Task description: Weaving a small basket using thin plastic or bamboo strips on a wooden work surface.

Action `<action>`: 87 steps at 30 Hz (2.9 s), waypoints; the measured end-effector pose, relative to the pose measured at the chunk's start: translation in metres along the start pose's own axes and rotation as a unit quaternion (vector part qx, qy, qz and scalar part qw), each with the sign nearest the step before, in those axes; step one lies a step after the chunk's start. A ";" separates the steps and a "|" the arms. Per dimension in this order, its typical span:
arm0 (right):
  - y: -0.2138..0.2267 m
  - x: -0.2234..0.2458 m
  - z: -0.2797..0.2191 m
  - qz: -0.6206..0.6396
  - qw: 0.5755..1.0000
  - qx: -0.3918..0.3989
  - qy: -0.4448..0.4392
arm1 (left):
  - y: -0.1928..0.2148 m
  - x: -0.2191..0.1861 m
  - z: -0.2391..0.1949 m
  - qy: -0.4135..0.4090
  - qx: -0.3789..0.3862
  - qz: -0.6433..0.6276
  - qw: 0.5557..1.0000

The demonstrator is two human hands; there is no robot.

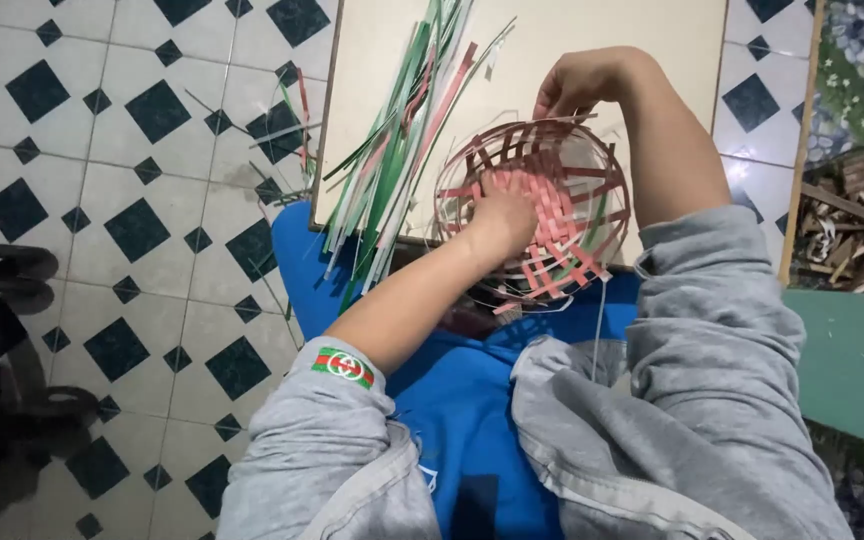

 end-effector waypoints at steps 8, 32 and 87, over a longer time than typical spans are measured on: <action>0.010 0.000 -0.007 0.019 0.979 -0.181 0.095 | -0.004 0.000 0.016 0.006 0.039 -0.025 0.999; -0.109 -0.034 -0.007 -0.449 0.654 -0.592 0.137 | -0.062 -0.003 0.102 0.063 -0.193 -0.121 0.972; -0.010 -0.011 0.020 0.020 0.995 -0.078 0.065 | 0.015 0.009 -0.016 -0.067 -0.027 -0.098 0.993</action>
Point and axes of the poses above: each hand's wrist, its own z-axis towards the middle knuckle, its own y-axis out of the back of the hand, x = y × z, the point moved 4 cm from there along z, towards the middle knuckle, and after that the axes turned 7 degrees about -y, right-handed, at the moved point
